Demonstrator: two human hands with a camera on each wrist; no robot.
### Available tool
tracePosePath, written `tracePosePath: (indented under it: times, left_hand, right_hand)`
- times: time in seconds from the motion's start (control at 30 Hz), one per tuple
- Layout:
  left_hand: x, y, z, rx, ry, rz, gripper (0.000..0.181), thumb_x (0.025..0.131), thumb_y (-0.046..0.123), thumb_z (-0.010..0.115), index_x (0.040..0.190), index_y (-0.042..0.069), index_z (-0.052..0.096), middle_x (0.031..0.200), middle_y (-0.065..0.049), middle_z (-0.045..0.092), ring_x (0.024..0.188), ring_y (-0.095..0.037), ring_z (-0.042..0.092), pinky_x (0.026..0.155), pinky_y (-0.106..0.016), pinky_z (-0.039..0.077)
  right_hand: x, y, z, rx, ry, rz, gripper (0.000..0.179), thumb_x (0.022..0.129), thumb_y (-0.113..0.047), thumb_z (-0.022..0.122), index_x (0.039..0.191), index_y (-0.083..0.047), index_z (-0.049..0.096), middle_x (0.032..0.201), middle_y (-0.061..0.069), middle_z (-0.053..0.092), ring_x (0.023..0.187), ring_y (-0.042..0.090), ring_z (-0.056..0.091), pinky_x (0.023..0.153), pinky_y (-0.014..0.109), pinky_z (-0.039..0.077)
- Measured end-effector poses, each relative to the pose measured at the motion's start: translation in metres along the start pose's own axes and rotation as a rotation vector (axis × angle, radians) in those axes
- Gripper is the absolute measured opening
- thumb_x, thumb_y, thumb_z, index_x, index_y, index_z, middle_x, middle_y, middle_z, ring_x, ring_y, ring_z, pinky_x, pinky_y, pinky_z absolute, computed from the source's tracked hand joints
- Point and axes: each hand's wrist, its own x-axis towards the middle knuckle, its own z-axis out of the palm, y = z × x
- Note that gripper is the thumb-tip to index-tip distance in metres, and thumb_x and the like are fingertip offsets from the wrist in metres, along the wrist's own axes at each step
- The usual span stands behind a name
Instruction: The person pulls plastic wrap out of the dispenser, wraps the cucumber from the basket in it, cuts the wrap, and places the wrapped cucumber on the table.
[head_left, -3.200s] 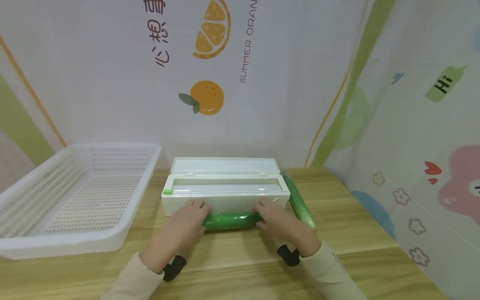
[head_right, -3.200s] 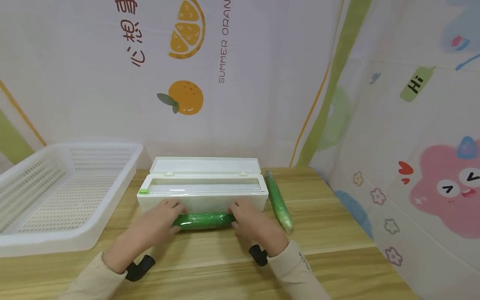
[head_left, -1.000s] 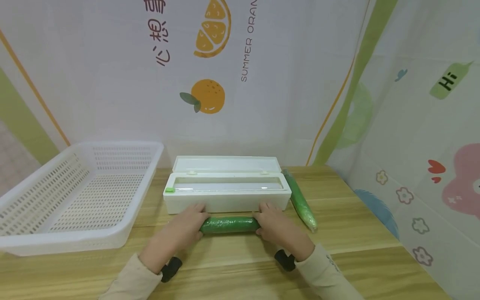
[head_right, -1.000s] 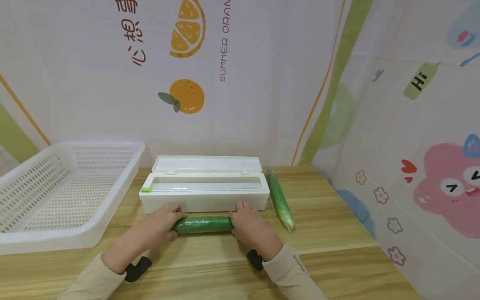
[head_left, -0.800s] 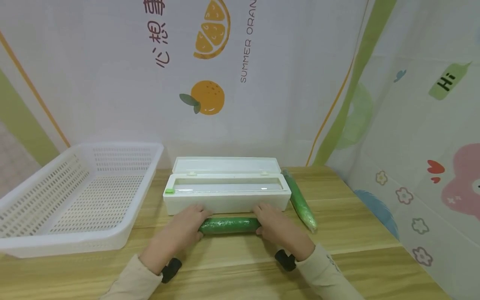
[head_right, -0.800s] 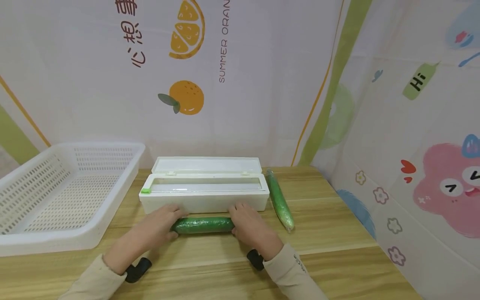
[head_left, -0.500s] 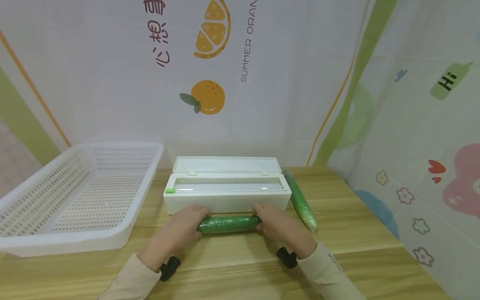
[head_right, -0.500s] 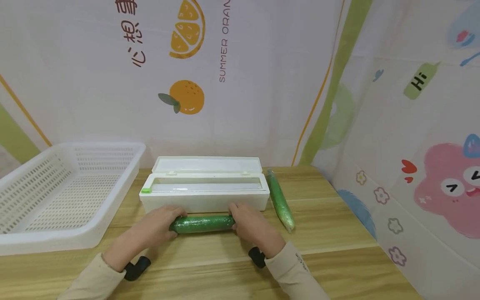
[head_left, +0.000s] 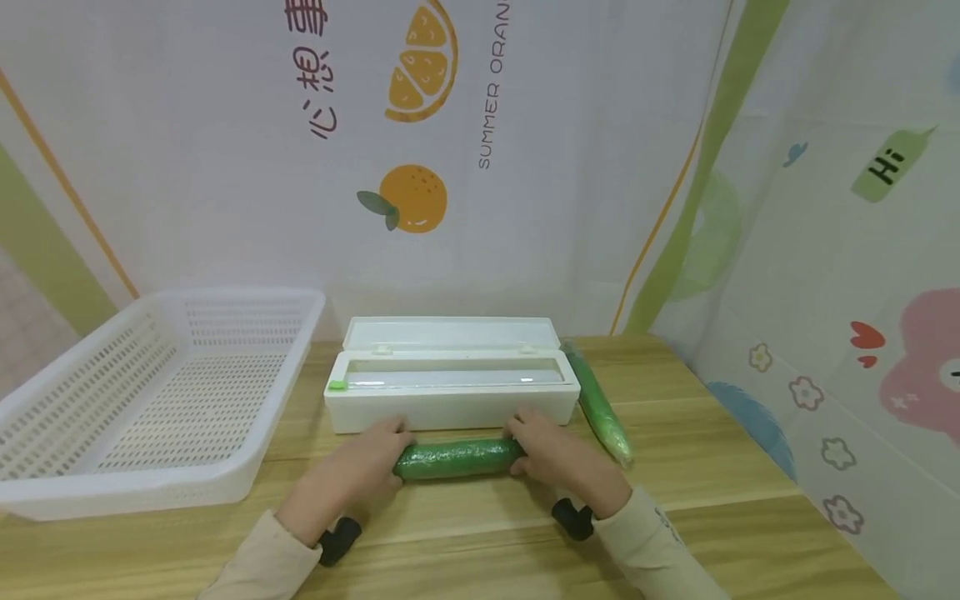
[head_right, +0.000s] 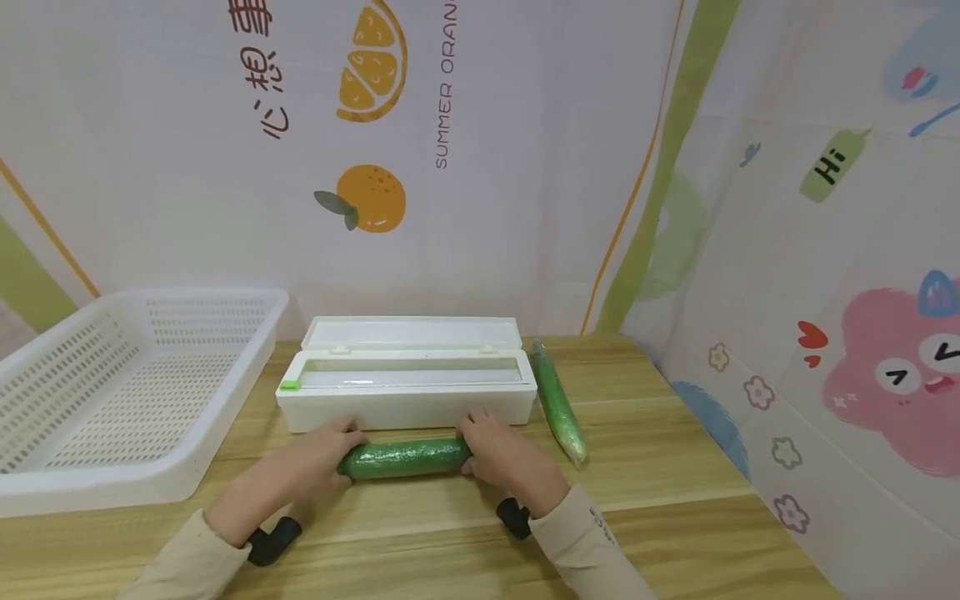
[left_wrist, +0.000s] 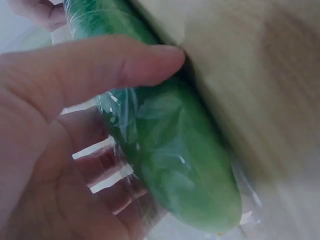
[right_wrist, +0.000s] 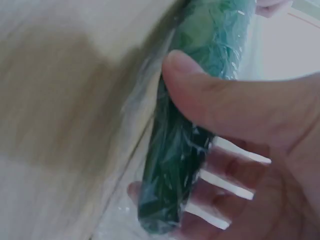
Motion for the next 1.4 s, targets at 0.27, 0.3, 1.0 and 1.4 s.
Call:
tracePosePath:
  times: [0.27, 0.3, 1.0, 1.4]
  left_hand:
    - [-0.004, -0.001, -0.001, -0.058, -0.05, -0.019, 0.046, 0.075, 0.003, 0.07, 0.118, -0.003, 0.057, 0.119, -0.014, 0.054, 0.11, -0.029, 0.052, 0.098, -0.047, 0.043]
    - [-0.004, -0.002, -0.002, -0.066, -0.05, -0.018, 0.047, 0.075, 0.003, 0.069, 0.12, -0.003, 0.057, 0.122, -0.016, 0.053, 0.113, -0.031, 0.052, 0.1, -0.048, 0.042]
    - [-0.007, -0.023, -0.056, -0.375, 0.382, 0.097, 0.032, 0.091, 0.031, 0.058, 0.12, 0.016, 0.057, 0.085, -0.001, 0.07, 0.074, -0.018, 0.063, 0.073, -0.039, 0.05]
    - [-0.01, -0.012, -0.061, -0.256, 0.435, -0.073, 0.037, 0.1, 0.041, 0.036, 0.08, 0.013, 0.049, 0.056, 0.005, 0.026, 0.051, -0.011, 0.025, 0.049, -0.026, 0.029]
  right_hand:
    - [-0.002, 0.014, -0.007, 0.14, -0.135, -0.051, 0.032, 0.085, -0.018, 0.066, 0.112, -0.001, 0.06, 0.102, 0.003, 0.056, 0.099, 0.021, 0.053, 0.088, 0.036, 0.046]
    - [-0.002, 0.016, -0.009, 0.162, -0.15, -0.058, 0.033, 0.087, -0.019, 0.064, 0.114, -0.001, 0.06, 0.105, 0.004, 0.057, 0.101, 0.022, 0.053, 0.089, 0.037, 0.046]
    - [-0.016, 0.019, -0.065, 0.516, 0.078, -0.034, 0.038, 0.103, -0.026, 0.029, 0.124, -0.005, 0.053, 0.083, 0.006, 0.052, 0.068, 0.012, 0.051, 0.069, 0.028, 0.052]
    - [-0.019, 0.009, -0.068, 0.249, 0.169, -0.113, 0.05, 0.091, -0.043, 0.052, 0.139, -0.03, 0.043, 0.124, -0.001, 0.061, 0.102, 0.011, 0.06, 0.09, 0.036, 0.05]
